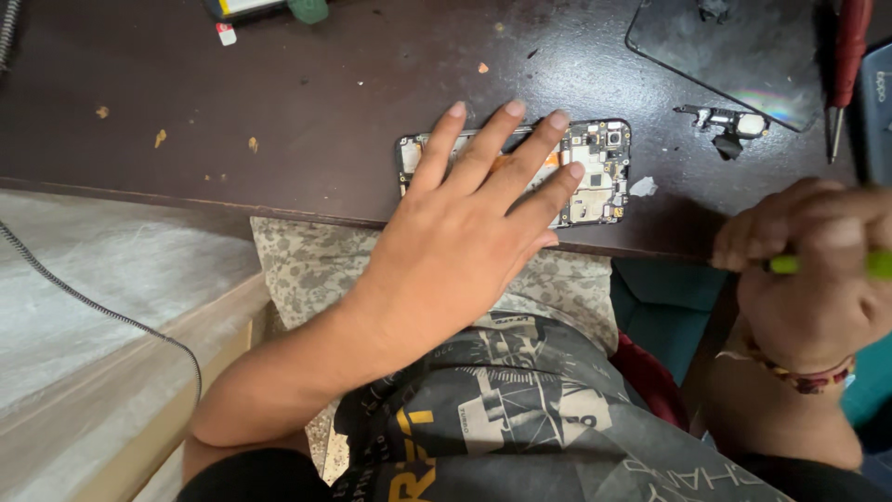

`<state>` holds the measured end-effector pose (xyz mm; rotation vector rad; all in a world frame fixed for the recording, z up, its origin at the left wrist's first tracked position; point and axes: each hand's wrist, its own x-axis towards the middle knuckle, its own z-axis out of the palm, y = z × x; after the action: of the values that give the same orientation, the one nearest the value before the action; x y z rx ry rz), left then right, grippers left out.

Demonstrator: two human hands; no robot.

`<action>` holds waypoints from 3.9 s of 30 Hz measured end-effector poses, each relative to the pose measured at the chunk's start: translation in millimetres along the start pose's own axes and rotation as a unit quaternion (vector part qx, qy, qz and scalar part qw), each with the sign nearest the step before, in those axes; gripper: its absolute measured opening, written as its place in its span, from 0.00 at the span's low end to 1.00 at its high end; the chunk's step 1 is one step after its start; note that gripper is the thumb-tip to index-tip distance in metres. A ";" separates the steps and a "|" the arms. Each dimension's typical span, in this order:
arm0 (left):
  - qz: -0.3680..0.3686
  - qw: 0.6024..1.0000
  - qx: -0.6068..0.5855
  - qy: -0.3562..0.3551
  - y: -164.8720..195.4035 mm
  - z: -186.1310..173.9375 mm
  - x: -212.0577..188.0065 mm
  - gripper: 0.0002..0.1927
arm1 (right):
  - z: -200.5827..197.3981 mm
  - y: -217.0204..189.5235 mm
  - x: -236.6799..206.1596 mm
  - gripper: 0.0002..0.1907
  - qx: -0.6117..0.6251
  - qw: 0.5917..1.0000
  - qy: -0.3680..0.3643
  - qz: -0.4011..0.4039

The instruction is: The person works on a disassembled smartphone lying on a desk, holding the chassis steady with one hand while using a green-handled screwdriver with the other to unscrew and pry at internal components. They reposition the phone, lift its mid-frame, and continue prying near the battery and board area.

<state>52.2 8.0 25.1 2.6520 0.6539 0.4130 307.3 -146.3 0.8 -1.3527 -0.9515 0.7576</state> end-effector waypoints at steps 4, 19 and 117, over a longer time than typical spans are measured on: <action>-0.014 1.000 0.000 0.001 4.0 2.7 -1.8 0.26 | 2.1 -16.6 17.5 0.06 -0.232 0.972 -0.032 0.028; -0.020 0.999 -0.012 0.023 -2.9 10.4 -1.7 0.25 | 29.6 -31.1 70.2 0.11 -0.523 0.828 -0.138 -0.147; -0.023 0.998 -0.026 0.042 -0.7 10.6 -3.9 0.22 | 95.7 -52.1 106.4 0.02 -0.591 0.723 -0.271 -0.232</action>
<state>52.4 3.6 14.6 2.5770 0.7190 0.5245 264.8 -13.7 62.5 -1.8210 -2.4061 0.0311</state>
